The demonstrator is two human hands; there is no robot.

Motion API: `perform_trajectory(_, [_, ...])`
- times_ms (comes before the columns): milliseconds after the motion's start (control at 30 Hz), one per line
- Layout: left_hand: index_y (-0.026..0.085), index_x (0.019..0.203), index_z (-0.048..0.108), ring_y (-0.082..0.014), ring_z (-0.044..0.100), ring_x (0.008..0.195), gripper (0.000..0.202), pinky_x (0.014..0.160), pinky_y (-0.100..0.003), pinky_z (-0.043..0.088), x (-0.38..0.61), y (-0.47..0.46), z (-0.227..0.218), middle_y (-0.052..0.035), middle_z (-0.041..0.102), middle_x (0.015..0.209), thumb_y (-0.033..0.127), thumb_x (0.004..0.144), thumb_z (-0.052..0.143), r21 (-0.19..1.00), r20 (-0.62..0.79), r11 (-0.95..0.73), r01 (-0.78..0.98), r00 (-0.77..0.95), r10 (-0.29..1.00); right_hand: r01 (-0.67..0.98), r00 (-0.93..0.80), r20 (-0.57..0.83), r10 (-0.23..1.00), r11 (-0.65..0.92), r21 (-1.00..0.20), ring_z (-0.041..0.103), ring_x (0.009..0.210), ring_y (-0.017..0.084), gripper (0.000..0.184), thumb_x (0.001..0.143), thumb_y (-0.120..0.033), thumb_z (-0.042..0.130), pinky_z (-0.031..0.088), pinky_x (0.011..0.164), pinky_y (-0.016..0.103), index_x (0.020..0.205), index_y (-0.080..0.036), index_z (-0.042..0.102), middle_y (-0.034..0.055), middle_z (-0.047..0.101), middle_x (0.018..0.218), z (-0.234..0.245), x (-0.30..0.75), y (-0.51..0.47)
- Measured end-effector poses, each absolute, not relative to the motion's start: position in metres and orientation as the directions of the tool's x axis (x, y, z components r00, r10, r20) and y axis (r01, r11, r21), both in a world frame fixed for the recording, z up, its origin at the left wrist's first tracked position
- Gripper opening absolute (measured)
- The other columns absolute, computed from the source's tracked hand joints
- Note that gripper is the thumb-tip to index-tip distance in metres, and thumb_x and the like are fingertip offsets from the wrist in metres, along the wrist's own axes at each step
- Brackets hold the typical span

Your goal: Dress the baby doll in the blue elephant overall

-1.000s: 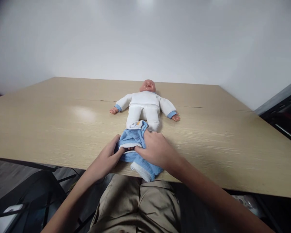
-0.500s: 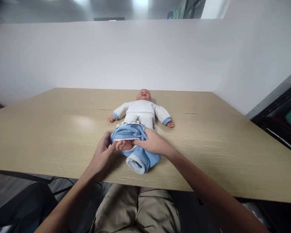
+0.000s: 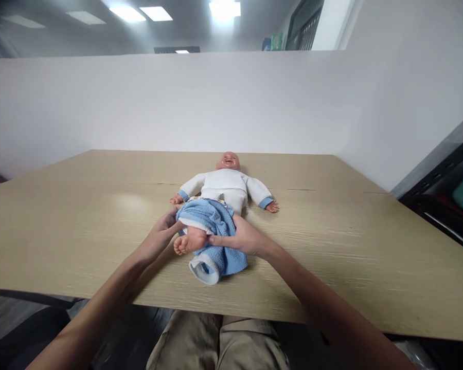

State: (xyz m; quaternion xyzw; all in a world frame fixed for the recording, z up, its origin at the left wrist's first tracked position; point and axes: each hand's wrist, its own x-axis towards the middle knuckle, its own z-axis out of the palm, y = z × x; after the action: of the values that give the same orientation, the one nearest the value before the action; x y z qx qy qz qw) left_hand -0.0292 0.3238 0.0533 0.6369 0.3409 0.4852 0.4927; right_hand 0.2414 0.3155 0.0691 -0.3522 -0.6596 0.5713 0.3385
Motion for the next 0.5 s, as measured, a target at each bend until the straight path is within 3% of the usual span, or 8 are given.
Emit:
perform_trajectory(133, [0.018,0.122,0.065,-0.0270,0.063,0.119,0.037,0.106,-0.038,0.048,-0.032,0.315,0.066,-0.0088,0.071,0.122,0.046,0.098,0.073,0.977,0.188,-0.211,0.037,0.325,0.927,-0.111,-0.468,0.052,0.882,0.000,-0.994,0.063,0.136,0.024,0.056,0.092,-0.049,0.082,0.047,0.121,0.043,0.140,-0.028,0.061,0.0047,0.070,0.140,0.056,0.252,0.317])
perform_trajectory(267, [0.017,0.123,0.068,-0.0320,0.062,0.123,0.042,0.106,-0.042,0.049,-0.040,0.314,0.064,-0.0105,0.072,0.124,0.043,0.091,0.075,0.984,0.131,-0.162,0.076,0.311,0.941,-0.207,-0.430,0.047,0.902,-0.048,-0.977,0.070,0.114,0.018,0.036,0.094,-0.046,0.080,0.053,0.107,0.033,0.122,-0.027,0.070,0.0002,0.076,0.120,0.041,0.264,0.324])
perform_trajectory(400, [0.017,0.125,0.067,-0.0332,0.060,0.129,0.041,0.113,-0.046,0.044,-0.045,0.328,0.054,-0.0126,0.070,0.130,0.037,0.089,0.065,0.989,0.113,-0.138,0.054,0.330,0.937,-0.175,-0.517,-0.056,0.854,-0.169,-0.970,0.074,0.105,0.020,0.041,0.091,-0.045,0.083,0.057,0.097,0.033,0.123,-0.024,0.071,0.0037,0.078,0.118,0.036,0.273,0.327])
perform_trajectory(500, [0.018,0.131,0.061,-0.0293,0.058,0.128,0.041,0.113,-0.044,0.042,-0.039,0.339,0.057,-0.0128,0.064,0.135,0.044,0.099,0.057,0.947,0.224,-0.264,0.186,0.209,0.952,-0.182,-0.523,-0.050,0.851,-0.169,-0.969,0.074,0.112,0.021,0.047,0.087,-0.040,0.087,0.057,0.101,0.033,0.128,-0.023,0.070,0.0056,0.078,0.126,0.040,0.276,0.326])
